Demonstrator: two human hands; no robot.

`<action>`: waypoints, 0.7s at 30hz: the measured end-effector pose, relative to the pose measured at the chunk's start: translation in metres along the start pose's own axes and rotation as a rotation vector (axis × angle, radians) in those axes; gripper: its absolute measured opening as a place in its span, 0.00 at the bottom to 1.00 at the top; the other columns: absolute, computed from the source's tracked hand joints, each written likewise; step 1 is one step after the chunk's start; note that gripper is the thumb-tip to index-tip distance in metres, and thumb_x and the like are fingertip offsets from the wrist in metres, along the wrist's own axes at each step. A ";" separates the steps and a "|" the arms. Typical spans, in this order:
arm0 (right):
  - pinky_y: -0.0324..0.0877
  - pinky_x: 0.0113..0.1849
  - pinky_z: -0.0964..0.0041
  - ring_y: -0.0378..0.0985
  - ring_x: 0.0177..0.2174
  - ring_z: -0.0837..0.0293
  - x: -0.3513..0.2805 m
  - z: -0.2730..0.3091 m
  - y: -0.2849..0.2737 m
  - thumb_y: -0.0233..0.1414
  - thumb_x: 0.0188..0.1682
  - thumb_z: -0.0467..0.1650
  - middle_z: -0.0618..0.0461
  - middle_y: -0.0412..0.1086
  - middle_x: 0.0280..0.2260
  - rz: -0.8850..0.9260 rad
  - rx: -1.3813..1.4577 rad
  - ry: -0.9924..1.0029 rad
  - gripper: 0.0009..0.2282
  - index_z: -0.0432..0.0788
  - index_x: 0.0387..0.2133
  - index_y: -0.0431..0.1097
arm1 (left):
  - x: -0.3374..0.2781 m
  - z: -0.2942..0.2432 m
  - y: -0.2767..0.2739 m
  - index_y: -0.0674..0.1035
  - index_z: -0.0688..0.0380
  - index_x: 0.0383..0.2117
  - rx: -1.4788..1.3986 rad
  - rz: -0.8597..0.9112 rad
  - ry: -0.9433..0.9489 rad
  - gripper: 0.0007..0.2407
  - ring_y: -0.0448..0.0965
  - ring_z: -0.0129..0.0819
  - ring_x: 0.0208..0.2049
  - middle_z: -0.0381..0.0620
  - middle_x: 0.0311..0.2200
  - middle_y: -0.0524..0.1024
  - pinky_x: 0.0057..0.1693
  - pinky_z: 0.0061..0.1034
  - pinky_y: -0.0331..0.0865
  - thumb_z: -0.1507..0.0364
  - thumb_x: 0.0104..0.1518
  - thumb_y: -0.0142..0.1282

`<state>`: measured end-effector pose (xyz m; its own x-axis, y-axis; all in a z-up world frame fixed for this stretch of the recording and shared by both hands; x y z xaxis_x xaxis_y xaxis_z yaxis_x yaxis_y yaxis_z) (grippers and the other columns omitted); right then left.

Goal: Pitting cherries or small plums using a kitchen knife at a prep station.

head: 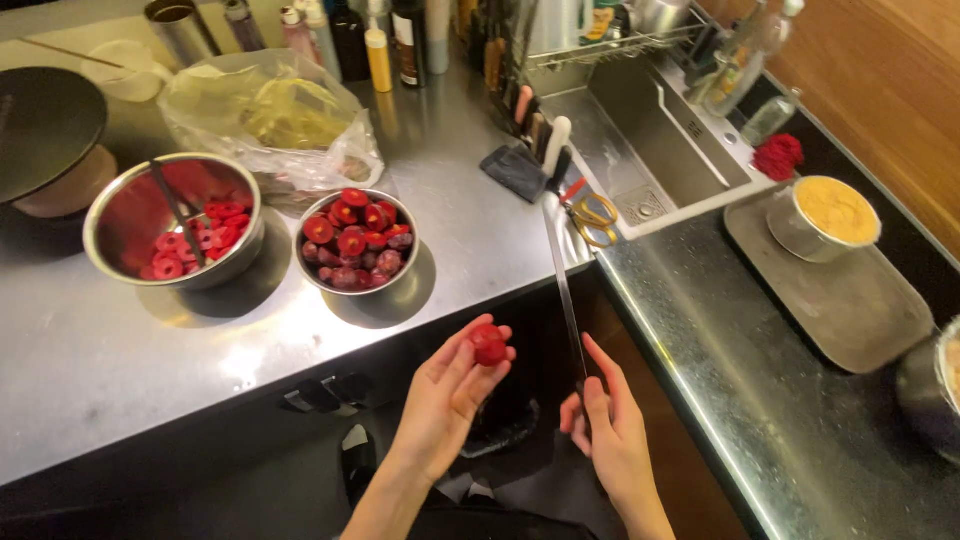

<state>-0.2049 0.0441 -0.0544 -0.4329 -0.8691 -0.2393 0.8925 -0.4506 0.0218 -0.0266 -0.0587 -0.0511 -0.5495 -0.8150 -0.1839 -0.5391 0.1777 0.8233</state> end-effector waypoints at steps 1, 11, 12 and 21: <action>0.53 0.17 0.76 0.57 0.13 0.68 0.005 -0.004 0.002 0.40 0.55 0.34 0.53 0.68 0.17 0.015 -0.004 0.001 0.23 0.53 0.66 0.56 | 0.003 -0.006 -0.010 0.71 0.67 0.60 -0.003 -0.009 0.012 0.20 0.81 0.42 0.50 0.57 0.53 0.77 0.57 0.31 0.74 0.69 0.63 0.51; 0.47 0.17 0.73 0.50 0.13 0.69 0.065 -0.136 -0.008 0.43 0.57 0.39 0.61 0.55 0.16 -0.116 -0.068 0.341 0.20 0.47 0.60 0.69 | 0.035 -0.061 -0.094 0.72 0.67 0.58 0.072 -0.116 -0.020 0.19 0.80 0.39 0.50 0.54 0.51 0.78 0.57 0.31 0.75 0.67 0.66 0.47; 0.45 0.17 0.72 0.49 0.12 0.68 0.070 -0.149 -0.012 0.45 0.57 0.41 0.61 0.54 0.15 -0.189 -0.094 0.386 0.21 0.43 0.56 0.74 | 0.038 -0.069 -0.098 0.72 0.67 0.58 0.126 -0.115 -0.012 0.19 0.79 0.39 0.50 0.53 0.51 0.78 0.57 0.32 0.75 0.67 0.66 0.48; 0.68 0.26 0.67 0.72 0.21 0.63 0.084 -0.134 -0.003 0.61 0.48 0.34 0.50 0.74 0.22 -0.527 -0.628 0.024 0.13 0.37 0.41 0.79 | 0.048 -0.291 -0.183 0.81 0.59 0.47 1.321 -0.538 0.630 0.18 0.82 0.37 0.39 0.49 0.42 0.77 0.43 0.30 0.80 0.67 0.51 0.66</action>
<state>-0.2268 -0.0008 -0.2045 -0.8190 -0.5672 -0.0873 0.4801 -0.5939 -0.6456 0.2311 -0.2911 -0.0548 0.0501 -0.9708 0.2344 -0.9214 -0.1355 -0.3643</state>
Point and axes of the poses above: each hand's wrist, its own x-axis towards the middle knuckle, its own y-axis out of the palm, z = x × y, the point moved 6 cm from there along x, towards the middle knuckle
